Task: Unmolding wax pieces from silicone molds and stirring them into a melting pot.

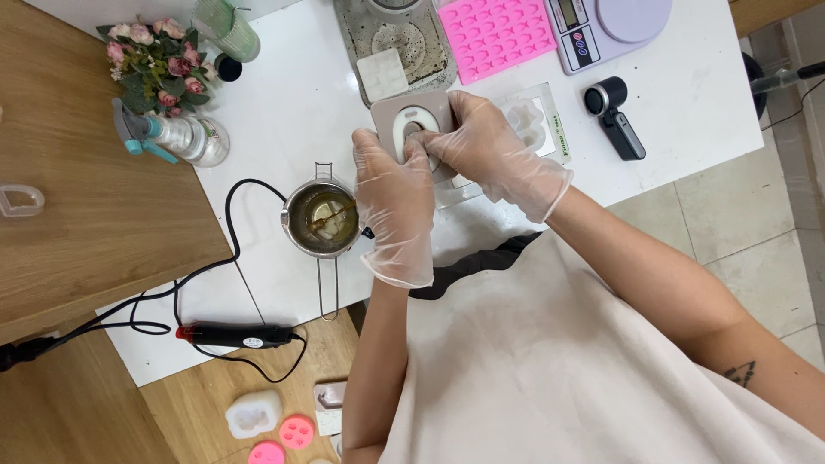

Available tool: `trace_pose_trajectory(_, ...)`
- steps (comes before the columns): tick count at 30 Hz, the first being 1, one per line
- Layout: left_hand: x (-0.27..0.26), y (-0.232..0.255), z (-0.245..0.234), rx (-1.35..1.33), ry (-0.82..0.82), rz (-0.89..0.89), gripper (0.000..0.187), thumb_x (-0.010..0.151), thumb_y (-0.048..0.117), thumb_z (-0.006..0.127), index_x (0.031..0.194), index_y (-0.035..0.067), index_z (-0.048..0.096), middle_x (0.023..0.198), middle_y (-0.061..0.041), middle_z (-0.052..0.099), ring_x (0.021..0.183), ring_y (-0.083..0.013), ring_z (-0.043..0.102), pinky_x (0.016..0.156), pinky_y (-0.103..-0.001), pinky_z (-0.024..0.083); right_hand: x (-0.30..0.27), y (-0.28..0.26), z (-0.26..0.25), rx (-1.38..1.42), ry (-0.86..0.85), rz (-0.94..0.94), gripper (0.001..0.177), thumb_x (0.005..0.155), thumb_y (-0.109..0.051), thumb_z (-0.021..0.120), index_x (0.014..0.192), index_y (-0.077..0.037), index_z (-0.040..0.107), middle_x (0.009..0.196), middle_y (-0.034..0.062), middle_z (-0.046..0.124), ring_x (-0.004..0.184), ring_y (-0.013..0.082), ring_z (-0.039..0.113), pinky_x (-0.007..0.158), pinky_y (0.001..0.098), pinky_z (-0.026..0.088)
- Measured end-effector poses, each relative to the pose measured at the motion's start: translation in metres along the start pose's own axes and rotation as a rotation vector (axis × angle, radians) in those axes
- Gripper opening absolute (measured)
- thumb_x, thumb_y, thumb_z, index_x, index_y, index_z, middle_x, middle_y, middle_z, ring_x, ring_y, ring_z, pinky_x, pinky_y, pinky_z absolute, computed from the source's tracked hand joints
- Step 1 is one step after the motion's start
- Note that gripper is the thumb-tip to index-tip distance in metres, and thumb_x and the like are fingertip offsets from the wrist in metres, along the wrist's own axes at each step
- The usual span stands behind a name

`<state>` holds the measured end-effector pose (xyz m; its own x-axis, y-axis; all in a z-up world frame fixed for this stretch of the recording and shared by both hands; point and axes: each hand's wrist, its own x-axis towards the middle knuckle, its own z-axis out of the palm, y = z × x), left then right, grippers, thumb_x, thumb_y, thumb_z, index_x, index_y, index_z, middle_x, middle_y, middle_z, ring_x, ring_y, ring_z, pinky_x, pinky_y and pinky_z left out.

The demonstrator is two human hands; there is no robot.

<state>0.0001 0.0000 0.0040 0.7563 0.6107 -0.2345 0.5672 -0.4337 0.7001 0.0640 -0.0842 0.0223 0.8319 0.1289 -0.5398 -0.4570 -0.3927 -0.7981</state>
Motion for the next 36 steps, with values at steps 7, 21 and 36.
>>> trace_pose_trajectory(7,0.011,-0.010,0.016,0.045,-0.001,-0.013,0.040,0.088,0.026,0.063,0.122,0.009,0.050,0.120,-0.019,0.065,0.107,-0.0478,0.067,0.087,-0.058,0.056,0.005,0.004,0.005,-0.040,0.042,0.007,0.016,0.075,-0.013,0.076,0.085,-0.007,0.065,0.069,0.0093,0.064,0.058,0.0185,0.069,0.047,0.0301,0.063)
trace_pose_trajectory(21,0.010,-0.001,0.009,-0.015,0.004,0.055,0.055,0.091,0.021,0.063,0.139,-0.002,0.046,0.133,-0.028,0.059,0.115,-0.0521,0.062,0.094,-0.059,0.053,0.008,0.003,0.008,-0.190,0.092,0.016,0.027,0.076,-0.026,0.075,0.098,-0.013,0.066,0.094,0.0131,0.073,0.090,0.0290,0.075,0.063,0.0392,0.067)
trace_pose_trajectory(36,0.020,-0.002,0.005,-0.058,-0.050,-0.092,0.065,0.091,0.031,0.065,0.147,0.007,0.043,0.140,-0.020,0.058,0.123,-0.0479,0.059,0.102,-0.056,0.050,0.003,0.004,0.003,-0.191,0.108,-0.106,0.019,0.084,-0.026,0.072,0.100,-0.019,0.062,0.092,0.0097,0.074,0.089,0.0249,0.075,0.068,0.0367,0.064)
